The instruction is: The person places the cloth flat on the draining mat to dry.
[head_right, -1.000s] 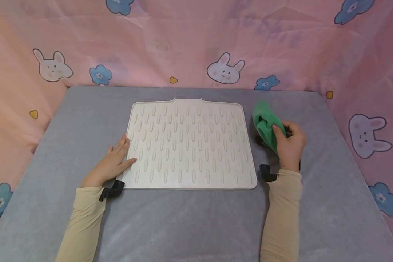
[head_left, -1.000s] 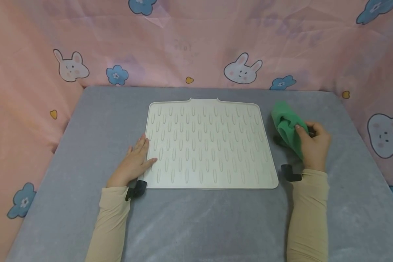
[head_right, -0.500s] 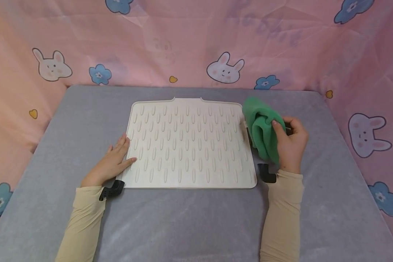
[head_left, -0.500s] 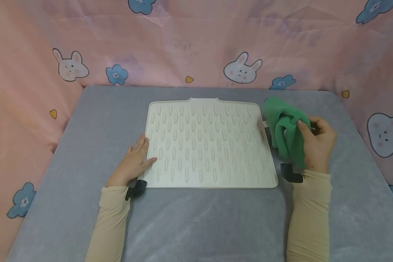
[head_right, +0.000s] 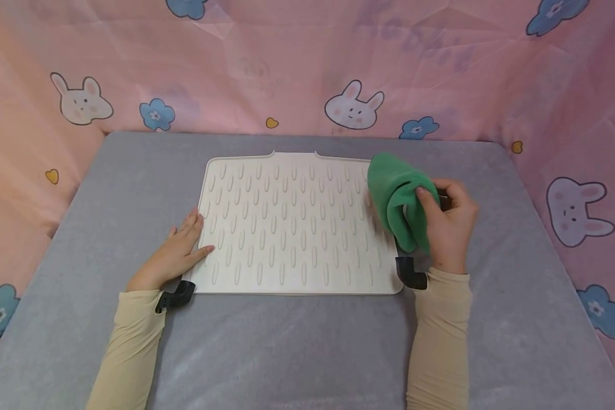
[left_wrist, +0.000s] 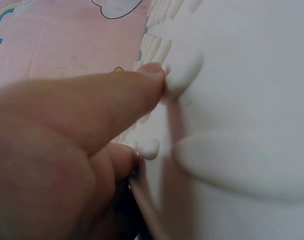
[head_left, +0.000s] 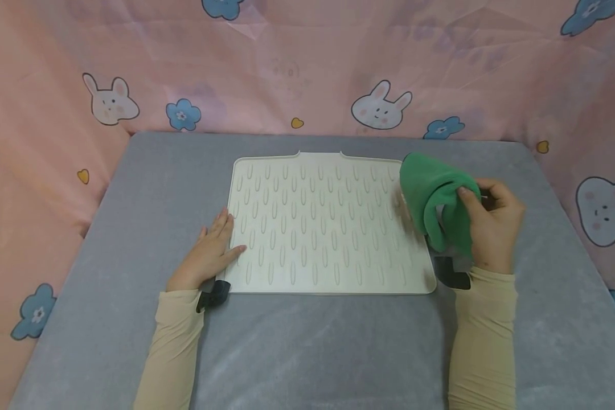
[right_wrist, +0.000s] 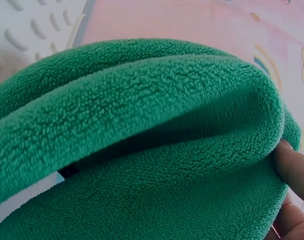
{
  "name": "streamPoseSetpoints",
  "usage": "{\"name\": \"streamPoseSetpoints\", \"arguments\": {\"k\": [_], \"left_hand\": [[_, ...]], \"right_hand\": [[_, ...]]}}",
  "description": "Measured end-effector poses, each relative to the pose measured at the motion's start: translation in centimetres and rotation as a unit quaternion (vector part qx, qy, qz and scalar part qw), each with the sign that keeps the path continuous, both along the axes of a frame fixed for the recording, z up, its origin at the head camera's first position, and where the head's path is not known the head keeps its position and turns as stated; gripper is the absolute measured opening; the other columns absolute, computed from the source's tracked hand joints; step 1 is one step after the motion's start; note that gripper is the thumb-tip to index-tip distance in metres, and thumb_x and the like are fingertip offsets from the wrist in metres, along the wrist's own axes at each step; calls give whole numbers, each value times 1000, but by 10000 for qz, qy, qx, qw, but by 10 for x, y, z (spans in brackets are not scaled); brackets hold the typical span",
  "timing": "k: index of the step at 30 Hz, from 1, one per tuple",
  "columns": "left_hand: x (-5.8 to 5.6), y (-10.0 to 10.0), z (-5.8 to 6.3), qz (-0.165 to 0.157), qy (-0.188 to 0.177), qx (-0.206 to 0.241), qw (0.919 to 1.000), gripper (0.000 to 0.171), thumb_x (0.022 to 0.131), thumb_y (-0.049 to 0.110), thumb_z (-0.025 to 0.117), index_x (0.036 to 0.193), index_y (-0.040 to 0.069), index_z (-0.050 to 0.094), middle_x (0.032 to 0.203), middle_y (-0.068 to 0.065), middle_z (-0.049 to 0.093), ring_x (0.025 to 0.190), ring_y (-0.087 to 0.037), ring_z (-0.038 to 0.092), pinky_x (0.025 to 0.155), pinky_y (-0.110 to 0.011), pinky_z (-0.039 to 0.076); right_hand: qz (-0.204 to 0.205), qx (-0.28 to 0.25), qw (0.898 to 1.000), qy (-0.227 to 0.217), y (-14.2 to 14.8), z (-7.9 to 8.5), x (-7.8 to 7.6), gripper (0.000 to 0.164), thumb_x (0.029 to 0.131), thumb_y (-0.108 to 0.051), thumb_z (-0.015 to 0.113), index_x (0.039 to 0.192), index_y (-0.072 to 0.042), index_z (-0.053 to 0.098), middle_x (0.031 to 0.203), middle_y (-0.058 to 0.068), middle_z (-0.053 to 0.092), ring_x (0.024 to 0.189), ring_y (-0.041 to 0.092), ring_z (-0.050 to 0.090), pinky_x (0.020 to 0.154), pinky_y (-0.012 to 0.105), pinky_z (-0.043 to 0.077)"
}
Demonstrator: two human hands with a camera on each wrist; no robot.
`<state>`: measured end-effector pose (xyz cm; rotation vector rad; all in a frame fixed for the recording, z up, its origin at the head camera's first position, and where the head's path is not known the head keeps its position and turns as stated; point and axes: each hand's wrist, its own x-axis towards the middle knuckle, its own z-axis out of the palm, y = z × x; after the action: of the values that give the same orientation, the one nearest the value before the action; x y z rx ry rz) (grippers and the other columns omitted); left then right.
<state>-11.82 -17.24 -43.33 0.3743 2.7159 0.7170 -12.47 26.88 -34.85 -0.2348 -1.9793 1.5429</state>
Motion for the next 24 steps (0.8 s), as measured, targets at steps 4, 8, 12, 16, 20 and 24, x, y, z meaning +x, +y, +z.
{"name": "streamPoseSetpoints", "arguments": {"k": [4, 8, 12, 16, 20, 24], "left_hand": [[1, 1, 1, 30, 1, 40, 10000, 76, 97, 29, 53, 145, -10, 9, 155, -21, -4, 142, -35, -1, 112, -54, -2], [1, 2, 2, 71, 7, 55, 10000, 77, 96, 29, 53, 145, -11, 10, 155, -21, -4, 142, -35, -1, 112, -54, -2], [1, 2, 1, 82, 6, 31, 10000, 77, 96, 29, 53, 145, -11, 10, 155, -21, -4, 142, -35, -1, 112, -54, -2], [1, 1, 1, 76, -5, 40, 10000, 77, 96, 29, 53, 145, -10, 9, 155, -21, -4, 142, -34, -2, 112, -54, -2], [1, 1, 1, 73, -5, 53, 10000, 76, 97, 29, 53, 146, -10, 9, 155, -20, -4, 142, -34, -2, 112, -54, -2], [1, 1, 1, 63, -21, 52, 10000, 76, 97, 30, 52, 146, -9, 9, 155, -20, -4, 143, -34, -2, 112, -53, -2]], "right_hand": [[230, -216, 9993, 183, -3, 1, 2, 8, 83, 3, 68, 90, 3, 72, 82, 1, 65, 69, 10, 59, 67, 21, 46], [415, -421, 9974, 405, -6, 2, 3, 7, 82, 2, 70, 89, 4, 71, 82, 3, 66, 71, 11, 60, 68, 22, 46], [647, -630, 9939, 628, -10, 4, 5, 6, 82, 3, 70, 87, 4, 71, 81, 5, 66, 71, 12, 61, 69, 22, 46], [957, -774, 9895, 763, -13, 5, 5, 5, 81, 4, 70, 86, 5, 70, 80, 5, 66, 70, 12, 61, 68, 22, 46], [1176, -840, 9861, 820, -17, 4, 5, 6, 82, 5, 69, 88, 6, 70, 81, 5, 67, 70, 12, 61, 68, 21, 46], [1239, -832, 9853, 831, -21, 5, 5, 7, 82, 5, 69, 88, 5, 71, 82, 6, 67, 71, 13, 61, 68, 21, 46]]}}
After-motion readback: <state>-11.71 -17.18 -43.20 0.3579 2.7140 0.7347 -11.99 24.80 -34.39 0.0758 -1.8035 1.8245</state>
